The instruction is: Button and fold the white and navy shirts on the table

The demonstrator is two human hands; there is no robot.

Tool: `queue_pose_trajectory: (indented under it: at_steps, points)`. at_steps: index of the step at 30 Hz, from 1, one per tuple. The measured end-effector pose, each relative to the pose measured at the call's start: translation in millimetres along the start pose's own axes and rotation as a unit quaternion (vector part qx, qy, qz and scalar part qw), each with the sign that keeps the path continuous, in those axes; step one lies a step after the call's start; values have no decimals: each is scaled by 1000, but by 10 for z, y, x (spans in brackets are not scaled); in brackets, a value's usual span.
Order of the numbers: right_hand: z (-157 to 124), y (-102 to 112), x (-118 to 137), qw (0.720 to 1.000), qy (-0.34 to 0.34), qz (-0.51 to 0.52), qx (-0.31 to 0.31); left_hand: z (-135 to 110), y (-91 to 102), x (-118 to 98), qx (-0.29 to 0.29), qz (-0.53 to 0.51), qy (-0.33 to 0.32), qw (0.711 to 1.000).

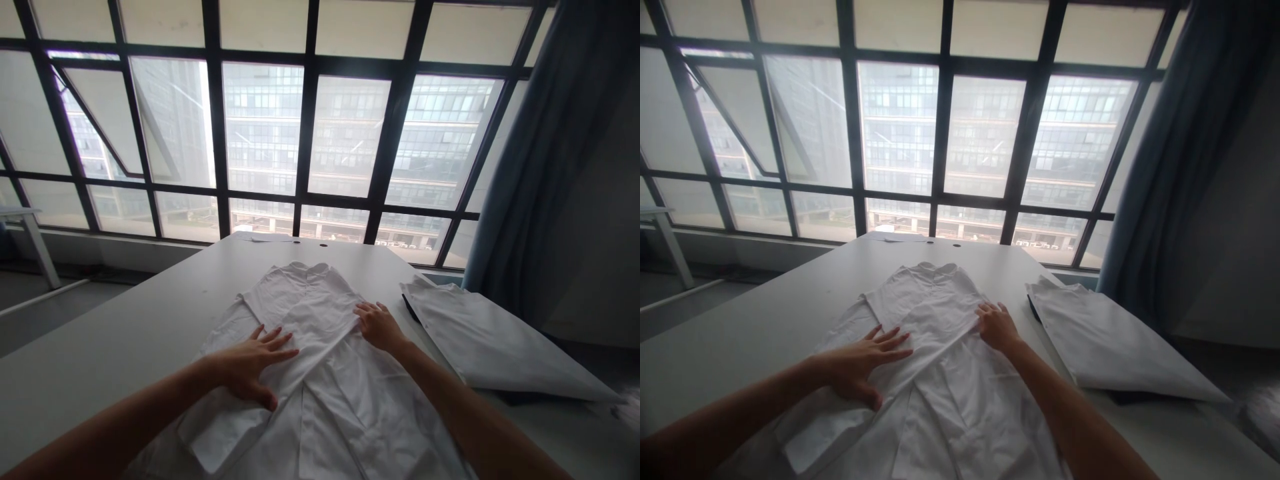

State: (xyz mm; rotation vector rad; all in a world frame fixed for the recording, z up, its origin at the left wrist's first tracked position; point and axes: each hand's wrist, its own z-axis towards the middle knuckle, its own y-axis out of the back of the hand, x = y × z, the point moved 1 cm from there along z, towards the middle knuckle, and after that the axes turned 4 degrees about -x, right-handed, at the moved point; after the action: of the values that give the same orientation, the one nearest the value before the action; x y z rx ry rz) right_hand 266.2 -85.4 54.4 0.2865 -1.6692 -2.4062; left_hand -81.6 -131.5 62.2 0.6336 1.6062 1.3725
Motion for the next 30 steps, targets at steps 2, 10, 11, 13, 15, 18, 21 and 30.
queue_pose_trajectory:
  at_steps: [2, 10, 11, 13, 15, 18, 21, 30]
  points:
    - [3, 41, 243, 997, 34, 66, -33, 50, -6, -116, -14, 1, -37, 999]
    - [-104, -130, 567, 976, 79, 159, 123, 15, -135, -407, -14, -35, -86, 996]
    - [-116, -136, 536, 976, 73, 159, 133, -21, -136, -446, -13, -37, -85, 996]
    - [-137, -130, 483, 976, 66, 155, 141, -90, -144, -537, -11, -39, -80, 996]
    - [-153, -104, 457, 975, 68, 152, 148, -129, -164, -623, -15, -37, -76, 996]
    - [-135, -29, 448, 973, 85, 145, 156, -84, -177, -640, -12, -38, -75, 996]
    - [-21, 52, 426, 971, 124, 142, 144, 93, -108, -398, -57, -54, -20, 997]
    - [249, -353, -103, 988, -65, 61, 126, 352, -105, 608, -70, 22, 124, 990]
